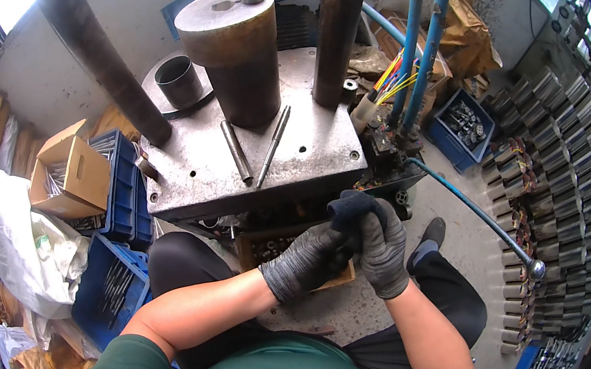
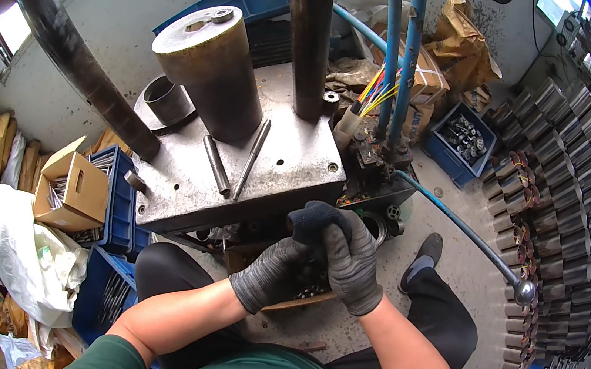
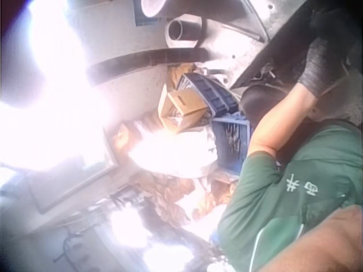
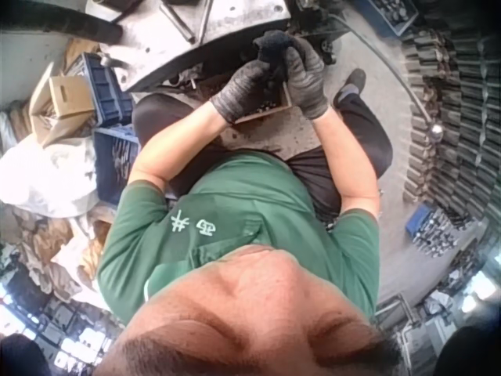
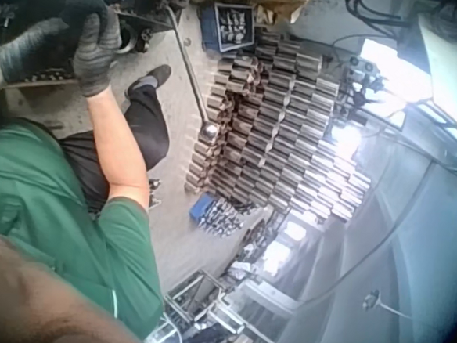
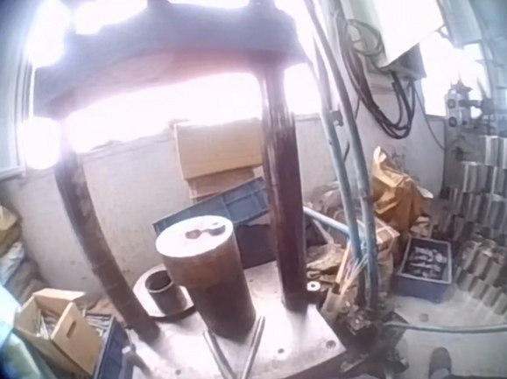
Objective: Operating a press machine to assemble metal mechanical components.
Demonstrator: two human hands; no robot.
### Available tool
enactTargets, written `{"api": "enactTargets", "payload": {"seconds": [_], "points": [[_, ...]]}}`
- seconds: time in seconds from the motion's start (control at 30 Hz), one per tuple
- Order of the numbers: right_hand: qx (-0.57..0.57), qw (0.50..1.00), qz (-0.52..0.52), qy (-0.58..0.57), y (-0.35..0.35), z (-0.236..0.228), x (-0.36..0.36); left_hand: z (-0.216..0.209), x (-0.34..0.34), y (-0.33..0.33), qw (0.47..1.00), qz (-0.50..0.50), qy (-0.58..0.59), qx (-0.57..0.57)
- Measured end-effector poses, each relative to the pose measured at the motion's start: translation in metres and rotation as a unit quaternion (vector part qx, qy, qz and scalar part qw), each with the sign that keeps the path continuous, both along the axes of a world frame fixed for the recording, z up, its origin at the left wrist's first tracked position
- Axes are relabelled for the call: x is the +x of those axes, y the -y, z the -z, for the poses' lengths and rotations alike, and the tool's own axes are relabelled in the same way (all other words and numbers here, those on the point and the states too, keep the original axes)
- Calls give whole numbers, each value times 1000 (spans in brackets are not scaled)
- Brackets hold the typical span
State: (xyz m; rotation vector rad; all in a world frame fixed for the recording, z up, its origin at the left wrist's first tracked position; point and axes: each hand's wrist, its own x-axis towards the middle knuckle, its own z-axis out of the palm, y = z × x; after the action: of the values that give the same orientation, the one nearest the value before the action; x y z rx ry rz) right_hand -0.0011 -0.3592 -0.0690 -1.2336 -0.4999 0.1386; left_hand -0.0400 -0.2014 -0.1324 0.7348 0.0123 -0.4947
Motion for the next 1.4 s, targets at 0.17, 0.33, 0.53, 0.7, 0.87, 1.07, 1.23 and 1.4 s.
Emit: {"api": "enactTargets", "payload": {"seconds": [0.17, 0.33, 0.53, 0.7, 0.87, 1.07, 1.23, 1.4], "points": [[-137, 983, 0, -118, 31, 10, 34, -62, 1, -5, 987, 42, 95, 118], [-79, 981, 34, -175, 41, -22, 32, -66, 1, -18, 973, -30, 184, 139], [-96, 993, -58, -46, 38, -16, 15, -53, 14, -20, 850, -176, 329, 371], [-251, 965, 0, -82, 49, 2, 28, -58, 10, -30, 923, -152, 279, 219], [-185, 977, 79, -67, 47, -11, 21, -52, 18, -33, 871, -199, 333, 301], [-29, 957, -165, -238, 23, -44, 14, -60, 13, -29, 733, -201, 424, 493], [-11, 953, -142, -268, 21, -30, 10, -53, 12, -21, 759, -205, 388, 481], [14, 957, -66, -283, 29, -7, 11, -44, 9, -5, 887, -223, 240, 324]]}}
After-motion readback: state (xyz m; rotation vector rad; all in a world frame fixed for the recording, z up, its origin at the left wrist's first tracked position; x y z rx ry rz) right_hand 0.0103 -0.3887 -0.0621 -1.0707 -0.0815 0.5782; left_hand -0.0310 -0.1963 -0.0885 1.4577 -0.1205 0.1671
